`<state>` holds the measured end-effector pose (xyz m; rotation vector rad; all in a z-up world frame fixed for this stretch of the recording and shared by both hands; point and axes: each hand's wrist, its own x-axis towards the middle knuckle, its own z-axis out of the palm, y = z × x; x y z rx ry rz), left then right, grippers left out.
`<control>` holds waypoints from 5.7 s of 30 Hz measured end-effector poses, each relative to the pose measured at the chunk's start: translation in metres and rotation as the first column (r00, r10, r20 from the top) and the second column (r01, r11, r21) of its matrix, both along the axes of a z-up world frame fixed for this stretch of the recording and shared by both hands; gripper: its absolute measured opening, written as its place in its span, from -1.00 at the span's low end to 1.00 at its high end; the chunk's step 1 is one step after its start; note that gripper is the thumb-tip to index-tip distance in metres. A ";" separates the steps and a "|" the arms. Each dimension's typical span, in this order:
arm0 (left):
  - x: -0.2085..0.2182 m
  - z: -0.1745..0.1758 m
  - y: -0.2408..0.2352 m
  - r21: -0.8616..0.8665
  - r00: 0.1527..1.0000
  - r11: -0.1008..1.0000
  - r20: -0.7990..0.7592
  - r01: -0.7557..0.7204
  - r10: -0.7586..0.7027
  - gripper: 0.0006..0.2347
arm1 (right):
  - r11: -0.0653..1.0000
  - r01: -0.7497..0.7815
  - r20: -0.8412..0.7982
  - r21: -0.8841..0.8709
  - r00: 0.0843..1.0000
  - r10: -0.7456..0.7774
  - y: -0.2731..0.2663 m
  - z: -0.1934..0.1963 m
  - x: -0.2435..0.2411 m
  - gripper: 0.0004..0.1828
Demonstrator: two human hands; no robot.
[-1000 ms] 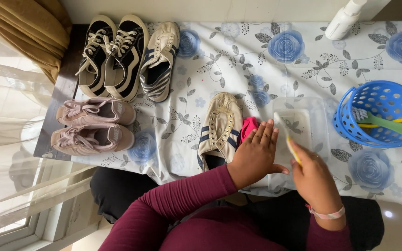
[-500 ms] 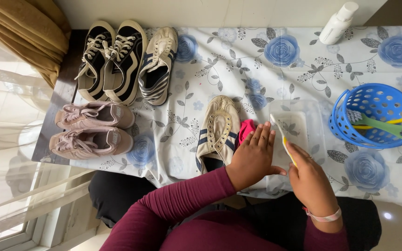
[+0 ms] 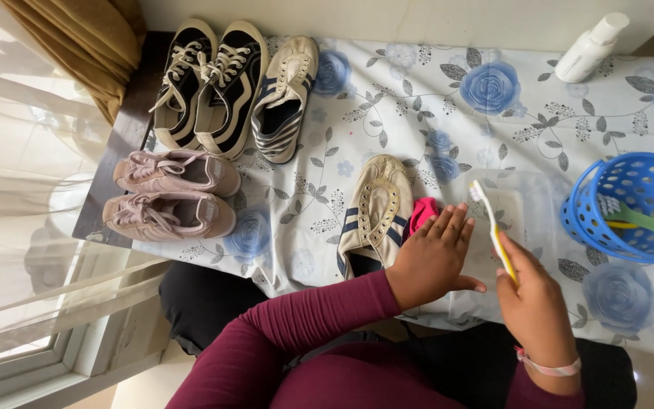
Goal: The person cleans a white and blue sneaker using a toothbrush and a pink cloth. They scrub the upper part of the shoe and wipe it with the cloth while other shoes are visible on the table.
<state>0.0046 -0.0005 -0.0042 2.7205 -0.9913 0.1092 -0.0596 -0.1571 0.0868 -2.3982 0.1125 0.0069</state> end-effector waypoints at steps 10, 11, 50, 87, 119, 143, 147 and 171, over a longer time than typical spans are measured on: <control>0.006 0.032 0.116 -0.027 0.954 0.970 -0.191 -0.241 0.232 -0.10 | 0.910 0.150 -0.260 0.386 0.964 -0.049 0.037 0.032 -0.010 -0.33; 0.004 0.024 0.124 -0.030 0.942 0.961 -0.211 -0.275 0.262 -0.11 | 0.926 0.100 -0.308 0.364 0.951 0.018 0.045 0.028 -0.012 -0.33; -0.012 -0.019 0.132 0.016 0.909 0.909 0.055 -0.416 0.414 -0.17 | 0.973 -0.216 0.003 -0.080 0.976 0.217 0.065 -0.036 -0.014 -0.41; -0.011 -0.020 0.132 0.022 0.911 0.912 0.056 -0.409 0.408 -0.10 | 0.835 -0.537 -0.157 -0.122 0.841 0.518 0.049 -0.005 0.016 -0.36; -0.011 -0.023 0.132 0.035 0.915 0.915 0.041 -0.402 0.401 -0.08 | 0.774 -0.626 -0.228 -0.094 0.770 0.596 0.036 -0.006 0.024 -0.19; -0.011 -0.020 0.133 0.023 0.917 0.916 0.016 -0.400 0.400 -0.10 | 0.746 -0.660 -0.219 -0.092 0.744 0.631 0.034 -0.009 0.028 -0.19; -0.011 -0.020 0.132 0.024 0.916 0.915 0.028 -0.402 0.401 -0.09 | 0.802 -0.592 -0.331 -0.080 0.775 0.538 0.026 0.000 0.027 -0.18; -0.012 -0.026 0.133 -0.036 0.902 0.904 0.058 -0.427 0.428 -0.07 | 0.748 -0.651 -0.368 -0.129 0.732 0.573 0.037 0.000 0.036 -0.20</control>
